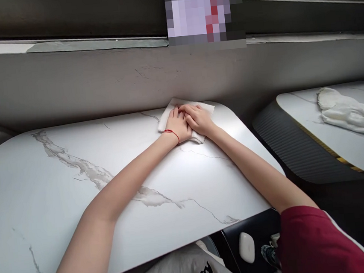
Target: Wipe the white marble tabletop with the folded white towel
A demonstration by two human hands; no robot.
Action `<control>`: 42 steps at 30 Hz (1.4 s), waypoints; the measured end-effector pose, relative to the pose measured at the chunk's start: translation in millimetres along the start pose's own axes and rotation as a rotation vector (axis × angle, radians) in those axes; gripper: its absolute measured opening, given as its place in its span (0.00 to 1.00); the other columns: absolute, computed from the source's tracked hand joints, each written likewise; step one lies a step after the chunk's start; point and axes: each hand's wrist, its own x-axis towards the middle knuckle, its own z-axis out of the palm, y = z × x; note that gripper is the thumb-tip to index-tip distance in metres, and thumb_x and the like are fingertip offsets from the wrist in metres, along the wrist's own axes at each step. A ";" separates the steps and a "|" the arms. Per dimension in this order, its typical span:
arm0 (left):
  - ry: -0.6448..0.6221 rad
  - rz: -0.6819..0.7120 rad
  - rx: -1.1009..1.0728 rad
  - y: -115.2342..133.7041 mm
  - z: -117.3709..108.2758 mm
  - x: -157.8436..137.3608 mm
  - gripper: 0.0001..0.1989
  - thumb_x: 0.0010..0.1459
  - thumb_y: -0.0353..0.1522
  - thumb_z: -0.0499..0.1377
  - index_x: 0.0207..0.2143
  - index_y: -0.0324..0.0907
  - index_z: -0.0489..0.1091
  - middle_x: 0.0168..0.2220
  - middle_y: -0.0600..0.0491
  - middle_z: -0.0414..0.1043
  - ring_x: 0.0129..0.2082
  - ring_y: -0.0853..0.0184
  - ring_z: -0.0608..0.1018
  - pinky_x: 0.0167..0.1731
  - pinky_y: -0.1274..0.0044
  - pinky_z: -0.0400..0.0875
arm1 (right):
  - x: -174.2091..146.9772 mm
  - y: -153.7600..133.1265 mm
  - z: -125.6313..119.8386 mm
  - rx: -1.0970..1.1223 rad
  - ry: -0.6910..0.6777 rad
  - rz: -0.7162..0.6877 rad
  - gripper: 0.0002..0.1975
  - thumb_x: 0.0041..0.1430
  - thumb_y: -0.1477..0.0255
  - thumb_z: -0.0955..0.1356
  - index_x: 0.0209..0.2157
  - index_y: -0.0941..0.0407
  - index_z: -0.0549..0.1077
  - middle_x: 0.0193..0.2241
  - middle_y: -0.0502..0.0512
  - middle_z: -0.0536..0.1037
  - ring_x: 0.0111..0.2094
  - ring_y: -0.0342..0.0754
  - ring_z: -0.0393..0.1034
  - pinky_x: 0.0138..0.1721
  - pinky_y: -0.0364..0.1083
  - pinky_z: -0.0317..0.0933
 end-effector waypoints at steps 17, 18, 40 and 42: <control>0.023 0.007 -0.064 1.8 1.9 -2.4 0.32 0.66 0.33 0.48 0.69 0.26 0.57 0.69 0.35 0.60 0.72 0.44 0.56 0.70 0.57 0.49 | -3.0 -4.6 -0.6 -0.025 -0.010 0.072 0.22 0.67 0.67 0.52 0.53 0.53 0.70 0.57 0.61 0.77 0.56 0.59 0.71 0.55 0.60 0.62; 0.018 -0.009 -0.071 3.8 1.0 -3.3 0.32 0.66 0.33 0.48 0.69 0.26 0.57 0.69 0.35 0.59 0.72 0.44 0.55 0.70 0.58 0.48 | -3.2 -5.0 -1.1 -0.026 -0.014 0.073 0.22 0.67 0.68 0.52 0.53 0.53 0.70 0.57 0.61 0.77 0.57 0.59 0.71 0.55 0.60 0.62; -0.198 0.130 -0.131 108.0 -20.9 -107.4 0.38 0.65 0.36 0.53 0.73 0.29 0.47 0.74 0.39 0.47 0.75 0.47 0.45 0.74 0.62 0.40 | -143.3 -108.7 -64.9 -0.020 -0.095 0.333 0.21 0.71 0.67 0.53 0.59 0.52 0.65 0.66 0.62 0.69 0.66 0.60 0.63 0.54 0.63 0.63; -0.187 0.233 -0.133 122.4 -18.3 -124.6 0.38 0.65 0.37 0.53 0.73 0.30 0.48 0.74 0.38 0.48 0.75 0.47 0.47 0.74 0.61 0.42 | -173.3 -126.1 -73.2 -0.041 -0.059 0.386 0.21 0.72 0.65 0.53 0.60 0.49 0.65 0.65 0.60 0.69 0.66 0.61 0.63 0.54 0.65 0.63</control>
